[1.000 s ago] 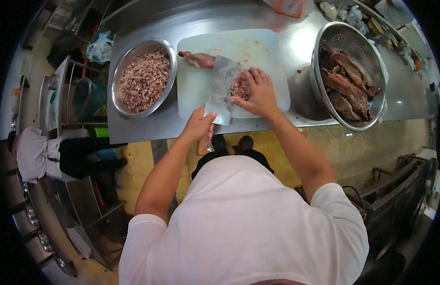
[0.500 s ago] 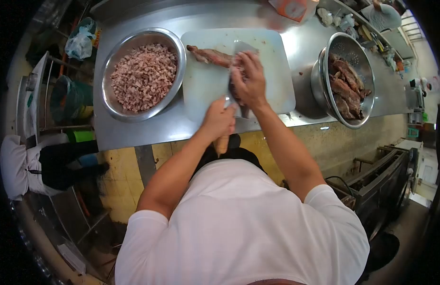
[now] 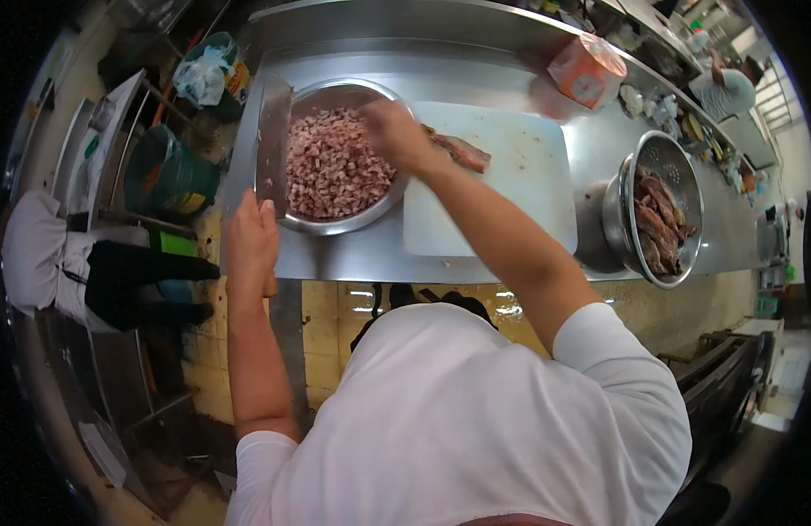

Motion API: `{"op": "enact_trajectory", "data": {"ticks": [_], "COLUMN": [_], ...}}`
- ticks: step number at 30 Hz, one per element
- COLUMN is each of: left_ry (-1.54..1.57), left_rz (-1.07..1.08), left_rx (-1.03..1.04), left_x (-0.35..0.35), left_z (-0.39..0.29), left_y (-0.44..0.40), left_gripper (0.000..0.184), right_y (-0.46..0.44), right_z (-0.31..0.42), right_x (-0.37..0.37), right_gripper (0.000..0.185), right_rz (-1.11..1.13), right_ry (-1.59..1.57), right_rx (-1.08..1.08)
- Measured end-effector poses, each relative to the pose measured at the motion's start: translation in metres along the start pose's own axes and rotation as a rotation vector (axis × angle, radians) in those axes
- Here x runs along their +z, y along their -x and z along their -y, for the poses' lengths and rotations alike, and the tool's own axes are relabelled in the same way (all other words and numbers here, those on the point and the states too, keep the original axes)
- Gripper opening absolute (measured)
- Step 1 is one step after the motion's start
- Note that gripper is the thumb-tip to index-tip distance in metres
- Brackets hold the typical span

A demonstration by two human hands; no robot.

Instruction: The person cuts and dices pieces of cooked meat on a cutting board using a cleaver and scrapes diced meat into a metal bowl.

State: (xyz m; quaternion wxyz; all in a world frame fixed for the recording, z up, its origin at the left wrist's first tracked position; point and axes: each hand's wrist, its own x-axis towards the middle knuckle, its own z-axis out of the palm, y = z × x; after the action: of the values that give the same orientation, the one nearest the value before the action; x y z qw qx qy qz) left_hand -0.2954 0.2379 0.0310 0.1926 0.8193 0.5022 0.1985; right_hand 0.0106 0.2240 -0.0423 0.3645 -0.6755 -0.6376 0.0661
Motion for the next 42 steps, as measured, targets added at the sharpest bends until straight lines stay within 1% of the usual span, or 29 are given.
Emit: {"op": "enact_trajectory", "data": {"ticks": [2, 3, 5, 6, 7, 11, 13, 14, 15, 16, 17, 18, 20, 21, 22, 24, 25, 26, 28, 29, 30, 32, 33, 34, 36, 37, 39, 40, 42], "left_ry": [0.146, 0.154, 0.379, 0.382, 0.476, 0.700, 0.731, 0.755, 0.763, 0.792, 0.820, 0.826, 0.866, 0.864, 0.874, 0.876, 0.871, 0.865, 0.831, 0.804, 0.794, 0.658, 0.605, 0.600, 0.622, 0.611, 0.538, 0.533, 0.543], "left_rz": [0.023, 0.018, 0.132, 0.139, 0.147, 0.205, 0.232, 0.253, 0.272, 0.302, 0.329, 0.344, 0.420, 0.432, 0.467, 0.510, 0.551, 0.594, 0.635, 0.666, 0.668, 0.663, 0.670, 0.667, 0.679, 0.675, 0.623, 0.612, 0.585], "left_rx": [-0.070, -0.078, -0.246, -0.244, -0.254, -0.268, -0.220, -0.185, -0.176, -0.170, -0.164, -0.156, -0.102, -0.095, -0.062, -0.029, -0.018, -0.008, -0.039, -0.064, -0.059, -0.021, -0.022, -0.022, -0.061, -0.062, -0.034, -0.032, -0.051], "left_x": [0.016, 0.014, 0.010, 0.014, 0.019, 0.029, 0.038, 0.043, 0.045, 0.046, 0.048, 0.053, 0.061, 0.064, 0.066, 0.071, 0.074, 0.076, 0.083, 0.088, 0.096, 0.116, 0.119, 0.121, 0.126, 0.130, 0.135, 0.134, 0.133], "left_z": [0.026, 0.021, -0.003, -0.005, -0.008, -0.027, -0.030, -0.032, -0.037, -0.044, -0.051, -0.056, -0.064, -0.068, -0.074, -0.084, -0.089, -0.094, -0.105, -0.109, -0.111, -0.113, -0.119, -0.125, -0.137, -0.141, -0.151, -0.155, -0.160], "left_y": [-0.002, -0.002, -0.002, -0.004, -0.006, -0.013, -0.018, -0.017, -0.016, -0.015, -0.016, -0.016, -0.013, -0.011, -0.009, -0.004, -0.002, 0.002, 0.009, 0.010, 0.012, 0.016, 0.019, 0.022, 0.029, 0.031, 0.033, 0.035, 0.037], "left_gripper": [0.021, 0.021, 0.020, 0.020, 0.018, 0.016, 0.017, 0.019, 0.019, 0.020, 0.021, 0.021, 0.023, 0.023, 0.023, 0.024, 0.024, 0.024, 0.024, 0.024, 0.024, 0.017, 0.017, 0.017, 0.018, 0.018, 0.019, 0.019, 0.019], "right_y": [0.003, 0.014, 0.028, 0.034, 0.038, 0.047, 0.052, 0.059, 0.067, 0.072, 0.081, 0.090, 0.108, 0.120, 0.134, 0.165, 0.178, 0.191, 0.222, 0.233, 0.235, 0.232, 0.236, 0.237, 0.231, 0.227, 0.214, 0.211, 0.204], "right_z": [-0.034, -0.056, -0.076, -0.075, -0.074, -0.054, -0.038, -0.056, -0.082, -0.086, -0.089, -0.084, -0.076, -0.083, -0.090, -0.098, -0.097, -0.105, -0.141, -0.150, -0.142, -0.110, -0.109, -0.112, -0.110, -0.108, -0.110, -0.112, -0.115], "right_x": [-0.018, -0.018, -0.025, -0.030, -0.035, -0.070, -0.099, -0.103, -0.106, -0.116, -0.129, -0.137, -0.147, -0.149, -0.147, -0.138, -0.132, -0.130, -0.133, -0.141, -0.148, -0.171, -0.170, -0.171, -0.164, -0.156, -0.139, -0.134, -0.126], "right_gripper": [0.031, 0.030, 0.030, 0.027, 0.025, 0.026, 0.024, 0.024, 0.023, 0.021, 0.023, 0.023, 0.025, 0.027, 0.027, 0.025, 0.025, 0.025, 0.025, 0.025, 0.025, 0.033, 0.044, 0.044, 0.045, 0.045, 0.048, 0.048, 0.053], "right_rz": [-0.133, -0.171, -0.205, -0.020, 0.162, 0.186, 0.020, 0.010, -0.042, -0.093, -0.057, -0.067, -0.252, -0.271, -0.283, -0.367, -0.411, -0.416, -0.332, -0.246, -0.254, 0.198, 0.083, 0.082, -0.131, -0.135, 0.068, 0.062, 0.184], "right_ry": [0.149, 0.225, 0.309, 0.294, 0.276, 0.278, -0.228, -0.217, -0.221, -0.222, -0.411, -0.402, -0.875, -1.005, -1.005, -1.075, -0.991, -0.999, -0.887, -0.809, -0.819, 0.134, 0.272, 0.266, 0.246, 0.236, 0.242, 0.238, 0.255], "right_rx": [0.219, 0.260, 0.307, 0.365, 0.419, 0.461, 0.737, 0.752, 0.636, 0.518, 0.582, 0.593, 0.697, 0.653, 0.656, 0.744, 0.832, 0.842, 1.039, 1.063, 1.062, 1.081, 0.967, 0.965, 0.451, 0.450, 0.226, 0.217, 0.406]}}
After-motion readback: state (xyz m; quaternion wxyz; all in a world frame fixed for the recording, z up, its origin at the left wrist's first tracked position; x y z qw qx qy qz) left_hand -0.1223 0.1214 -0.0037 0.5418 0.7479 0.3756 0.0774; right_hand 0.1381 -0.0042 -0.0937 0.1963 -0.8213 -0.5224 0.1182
